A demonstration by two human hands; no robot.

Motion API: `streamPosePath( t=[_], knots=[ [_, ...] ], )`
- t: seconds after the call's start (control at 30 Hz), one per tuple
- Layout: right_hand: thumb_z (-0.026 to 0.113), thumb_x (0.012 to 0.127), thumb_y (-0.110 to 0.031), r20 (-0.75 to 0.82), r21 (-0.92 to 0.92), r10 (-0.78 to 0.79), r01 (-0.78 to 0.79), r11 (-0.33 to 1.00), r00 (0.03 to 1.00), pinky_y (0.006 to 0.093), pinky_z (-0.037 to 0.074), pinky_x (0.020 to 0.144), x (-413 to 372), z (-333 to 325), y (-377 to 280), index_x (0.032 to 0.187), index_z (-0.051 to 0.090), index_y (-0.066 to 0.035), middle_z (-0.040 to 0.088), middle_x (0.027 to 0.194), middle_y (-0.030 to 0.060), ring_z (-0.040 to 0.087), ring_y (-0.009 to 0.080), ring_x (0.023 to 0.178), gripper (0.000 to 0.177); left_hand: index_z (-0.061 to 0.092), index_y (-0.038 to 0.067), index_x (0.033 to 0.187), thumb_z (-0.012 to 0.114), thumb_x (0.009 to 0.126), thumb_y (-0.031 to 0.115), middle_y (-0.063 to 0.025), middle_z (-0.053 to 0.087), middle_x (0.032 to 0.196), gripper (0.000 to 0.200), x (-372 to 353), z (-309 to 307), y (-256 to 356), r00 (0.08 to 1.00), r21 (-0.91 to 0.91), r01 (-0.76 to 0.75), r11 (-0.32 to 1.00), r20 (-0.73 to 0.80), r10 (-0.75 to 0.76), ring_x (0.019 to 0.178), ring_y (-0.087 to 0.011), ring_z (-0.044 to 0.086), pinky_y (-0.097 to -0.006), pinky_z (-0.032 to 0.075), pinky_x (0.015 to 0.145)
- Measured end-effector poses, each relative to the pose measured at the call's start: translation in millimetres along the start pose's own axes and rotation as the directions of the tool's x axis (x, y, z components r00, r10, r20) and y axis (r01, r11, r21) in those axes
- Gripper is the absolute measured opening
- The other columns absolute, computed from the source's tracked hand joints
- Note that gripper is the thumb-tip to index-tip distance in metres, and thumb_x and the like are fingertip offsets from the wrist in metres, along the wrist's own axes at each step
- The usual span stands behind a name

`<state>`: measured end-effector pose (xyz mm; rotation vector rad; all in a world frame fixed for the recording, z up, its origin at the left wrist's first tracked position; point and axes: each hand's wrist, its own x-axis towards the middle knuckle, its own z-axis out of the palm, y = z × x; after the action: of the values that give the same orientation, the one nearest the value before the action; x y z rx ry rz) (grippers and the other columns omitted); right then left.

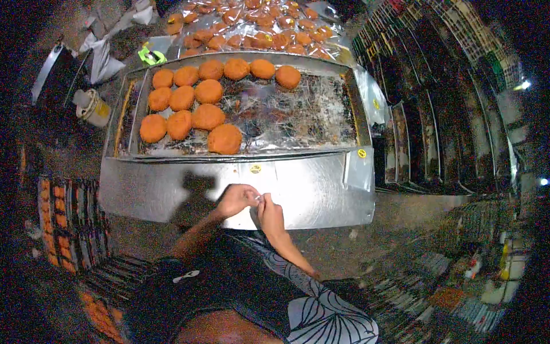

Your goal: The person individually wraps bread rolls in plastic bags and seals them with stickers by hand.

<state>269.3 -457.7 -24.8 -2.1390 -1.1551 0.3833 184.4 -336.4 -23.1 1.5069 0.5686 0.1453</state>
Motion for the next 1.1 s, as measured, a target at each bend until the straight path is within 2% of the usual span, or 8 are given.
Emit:
streamPosePath(
  t=[0.1,0.33,0.4,0.5,0.6,0.93,1.03,1.1],
  knots=[
    [0.043,0.083,-0.01,0.592,0.473,0.333,-0.651,0.595,0.734,0.0185,0.036,0.037,30,-20,-40,0.119,0.04,-0.007,0.056,0.062,0.005,0.046,0.0052,0.043,0.037,0.064,0.002,0.078,0.063,0.07,0.009,-0.0087,0.055,0.068,0.011,-9,-5,12,0.848,0.222,-0.266,0.938,-0.409,0.337,0.062,-0.018,0.052,-0.0263,0.042,0.059],
    [0.044,0.08,-0.044,0.296,0.825,-0.181,-0.346,-0.447,0.938,0.0333,0.04,0.088,97,16,-124,0.12,0.034,-0.001,0.046,0.116,0.0142,0.048,0.024,0.102,0.059,0.038,0.004,0.119,0.055,0.08,0.018,-0.0089,0.052,0.092,0.045,-9,-37,24,0.579,-0.458,-0.671,0.583,-0.815,0.026,0.081,-0.0154,0.052,-0.026,0.042,0.073],
    [0.052,0.079,-0.037,0.681,0.648,-0.258,-0.728,-0.223,0.685,0.0344,0.04,0.087,85,53,-130,0.123,0.031,-0.002,0.047,0.115,0.014,0.05,0.0242,0.101,0.059,0.032,0.006,0.12,0.05,0.083,0.025,-0.0108,0.048,0.1,0.045,-40,-97,33,0.891,-0.853,-0.453,0.26,-0.436,0.122,0.093,-0.0183,0.049,-0.0302,0.039,0.083],
    [0.056,0.077,-0.024,0.275,0.504,-0.391,0.214,0.837,0.878,0.038,0.037,0.089,145,84,-133,0.123,0.029,0.0,0.04,0.122,0.0163,0.043,0.0255,0.109,0.058,0.036,0.003,0.116,0.042,0.085,0.026,-0.0092,0.046,0.101,0.04,-50,-167,-12,0.714,-0.706,-0.582,0.403,-0.681,-0.163,0.101,-0.0229,0.044,-0.0424,0.038,0.085],
    [0.061,0.072,-0.021,0.409,-0.549,-0.383,0.558,0.622,0.828,0.0386,0.033,0.091,228,111,-102,0.127,0.026,-0.007,0.035,0.124,0.0187,0.037,0.0301,0.113,0.067,0.033,0.001,0.118,0.042,0.083,0.027,-0.0103,0.043,0.103,0.044,-83,-201,29,0.518,-0.556,-0.762,0.332,-0.831,-0.203,0.105,-0.0248,0.041,-0.0464,0.033,0.09],
    [0.064,0.058,-0.017,-0.191,-0.246,-0.834,0.797,0.552,0.518,0.0346,0.036,0.077,117,73,-207,0.109,0.051,-0.004,0.055,0.105,0.0094,0.052,0.0229,0.089,0.054,0.014,0.005,0.127,0.042,0.078,0.024,-0.0187,0.023,0.128,0.06,-62,-196,25,0.465,-0.476,-0.872,0.117,-0.879,-0.107,0.117,-0.0353,0.029,-0.0535,0.023,0.096],
    [0.061,0.061,-0.019,-0.363,-0.159,-0.7,0.699,0.697,0.615,0.0312,0.04,0.068,102,56,-210,0.114,0.046,-0.001,0.056,0.103,0.0087,0.051,0.0224,0.074,0.058,0.03,0.001,0.122,0.031,0.083,0.033,-0.017,0.032,0.127,0.05,-46,-156,40,0.338,0.145,-0.733,0.665,-0.77,0.541,0.116,-0.0284,0.034,-0.0382,0.028,0.097],
    [0.061,0.059,-0.019,-0.398,-0.238,-0.666,0.631,0.739,0.63,0.03,0.042,0.061,84,48,-184,0.118,0.039,0.006,0.055,0.104,0.0097,0.05,0.0217,0.071,0.067,0.029,0.001,0.123,0.032,0.082,0.033,-0.0159,0.032,0.127,0.052,-48,-136,66,0.71,-0.619,-0.704,0.347,-0.623,0.329,0.115,-0.0274,0.036,-0.0383,0.027,0.097]
  ],
)
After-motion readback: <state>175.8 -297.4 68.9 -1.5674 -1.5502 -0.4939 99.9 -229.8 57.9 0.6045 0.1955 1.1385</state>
